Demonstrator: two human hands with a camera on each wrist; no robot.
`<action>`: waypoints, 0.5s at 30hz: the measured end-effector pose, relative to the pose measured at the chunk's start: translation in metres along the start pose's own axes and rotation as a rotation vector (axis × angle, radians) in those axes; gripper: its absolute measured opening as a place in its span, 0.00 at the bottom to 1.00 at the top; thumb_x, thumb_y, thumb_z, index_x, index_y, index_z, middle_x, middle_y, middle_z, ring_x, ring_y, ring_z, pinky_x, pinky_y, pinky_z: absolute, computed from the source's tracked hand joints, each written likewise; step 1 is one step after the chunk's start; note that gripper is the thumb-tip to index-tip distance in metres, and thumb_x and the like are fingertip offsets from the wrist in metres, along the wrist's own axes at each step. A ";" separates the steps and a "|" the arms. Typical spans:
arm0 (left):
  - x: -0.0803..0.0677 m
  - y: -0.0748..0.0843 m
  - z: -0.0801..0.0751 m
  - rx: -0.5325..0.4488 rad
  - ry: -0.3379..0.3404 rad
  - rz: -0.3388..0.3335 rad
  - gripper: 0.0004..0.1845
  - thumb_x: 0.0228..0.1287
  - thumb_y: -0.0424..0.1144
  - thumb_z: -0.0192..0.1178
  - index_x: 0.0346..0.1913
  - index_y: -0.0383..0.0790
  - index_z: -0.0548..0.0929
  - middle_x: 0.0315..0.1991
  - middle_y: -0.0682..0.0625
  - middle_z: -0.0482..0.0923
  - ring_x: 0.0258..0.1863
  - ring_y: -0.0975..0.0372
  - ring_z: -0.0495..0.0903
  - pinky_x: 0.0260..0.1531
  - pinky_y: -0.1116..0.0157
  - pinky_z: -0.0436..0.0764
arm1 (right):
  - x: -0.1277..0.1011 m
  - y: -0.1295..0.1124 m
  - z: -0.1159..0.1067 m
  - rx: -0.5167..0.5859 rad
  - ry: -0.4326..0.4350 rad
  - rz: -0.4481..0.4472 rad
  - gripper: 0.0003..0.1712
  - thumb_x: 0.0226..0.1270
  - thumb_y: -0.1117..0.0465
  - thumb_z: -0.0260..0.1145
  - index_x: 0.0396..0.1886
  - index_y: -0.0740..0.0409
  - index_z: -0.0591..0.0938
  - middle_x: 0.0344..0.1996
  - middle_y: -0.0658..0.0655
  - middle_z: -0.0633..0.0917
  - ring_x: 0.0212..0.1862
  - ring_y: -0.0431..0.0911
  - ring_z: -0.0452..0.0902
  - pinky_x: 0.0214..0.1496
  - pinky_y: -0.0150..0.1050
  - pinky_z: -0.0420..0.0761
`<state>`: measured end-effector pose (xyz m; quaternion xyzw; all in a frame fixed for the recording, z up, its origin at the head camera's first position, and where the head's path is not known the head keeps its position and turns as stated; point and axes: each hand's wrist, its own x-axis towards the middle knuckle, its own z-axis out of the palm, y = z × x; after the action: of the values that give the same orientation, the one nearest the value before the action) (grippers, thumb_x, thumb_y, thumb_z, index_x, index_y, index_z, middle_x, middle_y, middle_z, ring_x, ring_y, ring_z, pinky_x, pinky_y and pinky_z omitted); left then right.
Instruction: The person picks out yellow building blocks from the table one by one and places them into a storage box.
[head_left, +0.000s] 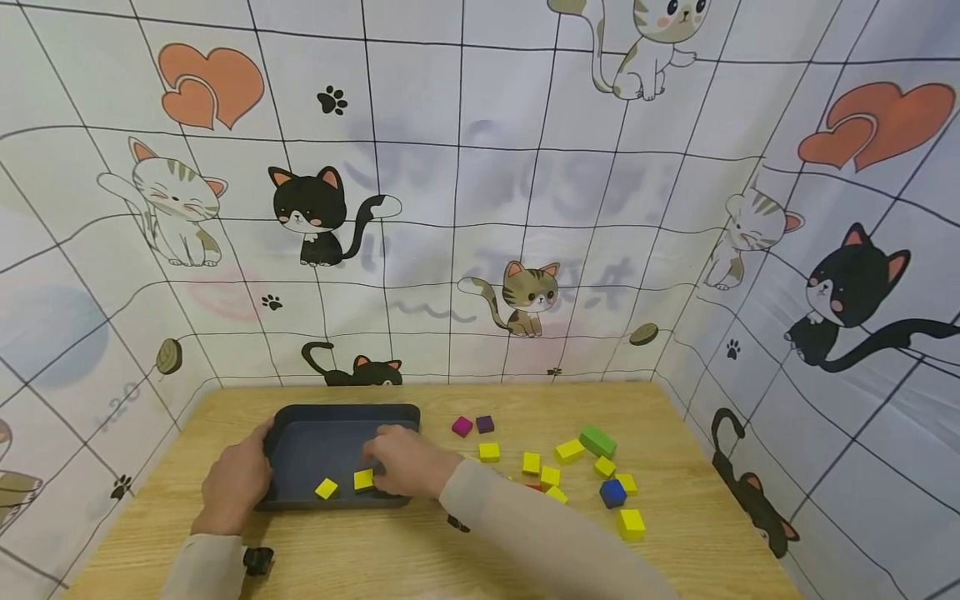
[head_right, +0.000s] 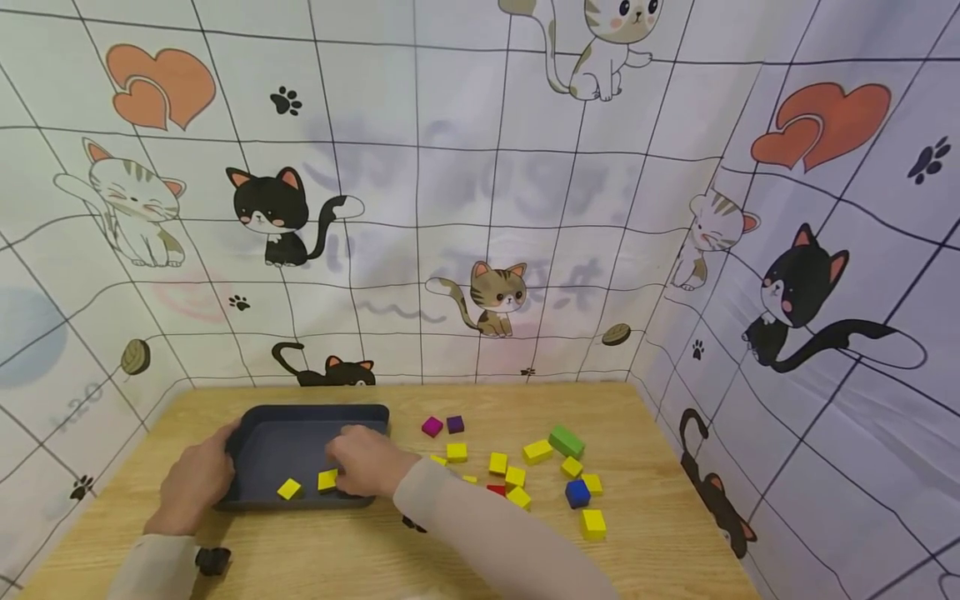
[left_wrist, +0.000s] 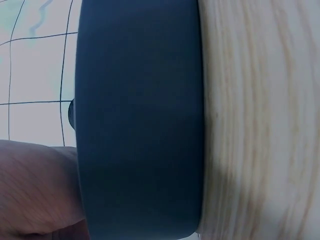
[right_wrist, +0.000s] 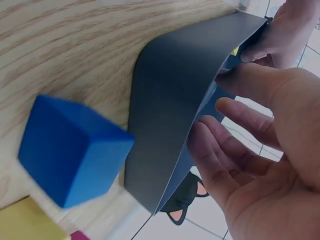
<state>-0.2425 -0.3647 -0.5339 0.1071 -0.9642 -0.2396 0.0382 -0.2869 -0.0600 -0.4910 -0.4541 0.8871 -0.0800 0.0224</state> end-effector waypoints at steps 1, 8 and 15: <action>0.001 -0.001 0.000 -0.001 -0.004 -0.004 0.37 0.80 0.26 0.48 0.90 0.35 0.65 0.44 0.22 0.88 0.26 0.48 0.77 0.23 0.52 0.73 | -0.002 0.002 0.000 0.000 0.007 0.004 0.19 0.78 0.58 0.82 0.65 0.51 0.95 0.59 0.49 0.95 0.56 0.39 0.88 0.57 0.25 0.86; 0.008 -0.010 0.007 0.003 0.000 -0.023 0.39 0.80 0.28 0.48 0.91 0.43 0.66 0.51 0.20 0.88 0.27 0.46 0.81 0.24 0.49 0.76 | -0.020 0.022 -0.006 0.040 0.029 0.062 0.22 0.80 0.53 0.81 0.69 0.48 0.93 0.61 0.50 0.91 0.52 0.38 0.84 0.48 0.24 0.85; 0.004 -0.004 0.004 -0.005 -0.009 -0.023 0.38 0.81 0.28 0.48 0.92 0.41 0.65 0.50 0.19 0.88 0.27 0.47 0.79 0.24 0.50 0.75 | -0.044 0.045 -0.019 0.102 0.029 0.182 0.27 0.77 0.49 0.82 0.72 0.46 0.92 0.63 0.53 0.87 0.49 0.38 0.81 0.44 0.30 0.84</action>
<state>-0.2466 -0.3670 -0.5390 0.1169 -0.9624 -0.2430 0.0311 -0.2992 0.0041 -0.4807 -0.3688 0.9196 -0.1292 0.0399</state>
